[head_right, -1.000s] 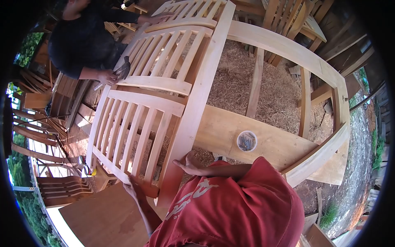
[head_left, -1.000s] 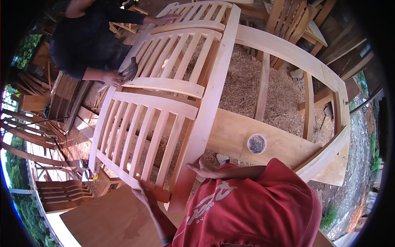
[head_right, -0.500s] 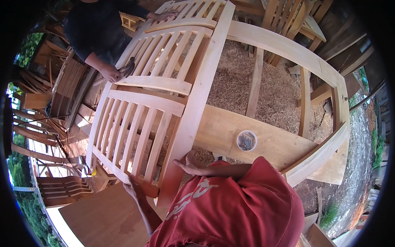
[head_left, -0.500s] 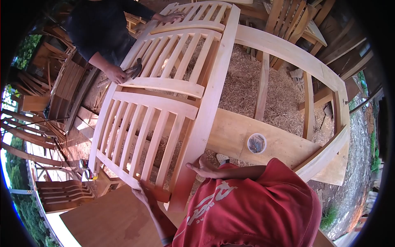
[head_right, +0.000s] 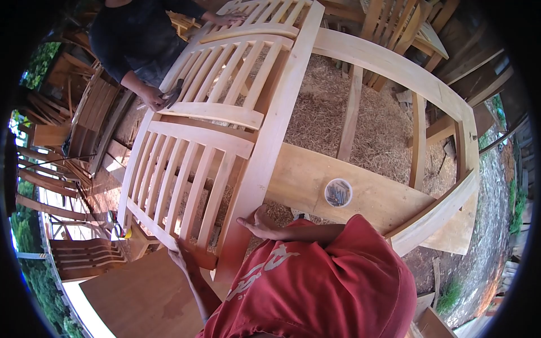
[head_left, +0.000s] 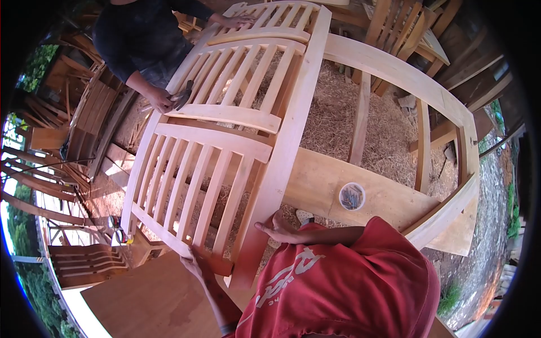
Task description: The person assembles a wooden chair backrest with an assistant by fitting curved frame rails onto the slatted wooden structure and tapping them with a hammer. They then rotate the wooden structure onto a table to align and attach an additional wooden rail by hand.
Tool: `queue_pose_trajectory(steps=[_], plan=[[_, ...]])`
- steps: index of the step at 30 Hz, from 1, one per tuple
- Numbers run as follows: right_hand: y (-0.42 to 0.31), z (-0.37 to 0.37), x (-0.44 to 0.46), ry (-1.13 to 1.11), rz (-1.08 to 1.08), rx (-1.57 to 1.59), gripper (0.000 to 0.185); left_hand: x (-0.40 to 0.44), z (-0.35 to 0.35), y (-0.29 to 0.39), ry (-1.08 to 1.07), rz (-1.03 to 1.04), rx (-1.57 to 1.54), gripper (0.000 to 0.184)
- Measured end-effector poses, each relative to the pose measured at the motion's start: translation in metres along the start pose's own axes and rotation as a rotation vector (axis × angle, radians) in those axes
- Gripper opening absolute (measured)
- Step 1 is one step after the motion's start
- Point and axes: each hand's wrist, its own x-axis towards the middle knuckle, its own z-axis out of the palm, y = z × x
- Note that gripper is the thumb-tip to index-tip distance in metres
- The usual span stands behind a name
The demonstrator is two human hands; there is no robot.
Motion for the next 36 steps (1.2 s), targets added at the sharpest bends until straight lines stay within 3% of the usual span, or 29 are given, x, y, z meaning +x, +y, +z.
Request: queue_pose_trajectory(steps=[3, 5, 17, 20, 22, 24, 28, 30, 34, 35, 36], plan=[[0.005, 0.000, 0.000, -0.060, 0.050, -0.017, 0.097, 0.000, 0.000, 0.000, -0.014, -0.022, -0.022, 0.056], [-0.020, -0.018, 0.001, -0.224, 0.238, 0.053, 0.097, 0.002, -0.001, -0.003, -0.022, -0.032, -0.037, 0.057], [-0.034, -0.029, 0.004, -0.298, 0.234, 0.084, 0.102, -0.002, 0.004, 0.009, 0.010, -0.027, 0.008, 0.053], [-0.056, -0.042, 0.006, -0.395, 0.368, 0.115, 0.101, -0.002, 0.003, 0.010, 0.002, -0.017, -0.010, 0.053], [-0.036, -0.026, 0.007, -0.221, 0.154, 0.022, 0.089, -0.002, 0.005, 0.011, -0.005, 0.001, -0.039, 0.052], [-0.021, -0.016, 0.001, -0.141, 0.075, 0.000, 0.082, 0.002, 0.005, 0.007, -0.005, -0.012, -0.040, 0.051], [-0.031, -0.023, 0.005, -0.201, 0.130, 0.079, 0.082, 0.012, 0.003, -0.013, 0.022, -0.016, -0.016, 0.050], [-0.031, -0.028, 0.009, -0.273, 0.139, 0.081, 0.091, 0.016, 0.000, -0.020, -0.033, -0.038, 0.023, 0.056], [-0.006, -0.015, 0.008, -0.227, 0.210, -0.004, 0.088, 0.000, -0.030, -0.003, -0.268, -0.183, -0.051, 0.065], [0.008, -0.020, 0.021, -0.566, 0.287, 0.310, 0.089, -0.003, -0.042, -0.020, -0.341, -0.338, -0.138, 0.071], [-0.040, -0.039, 0.016, -0.563, 0.376, 0.416, 0.093, -0.008, -0.048, -0.022, -0.318, -0.347, -0.141, 0.071]])
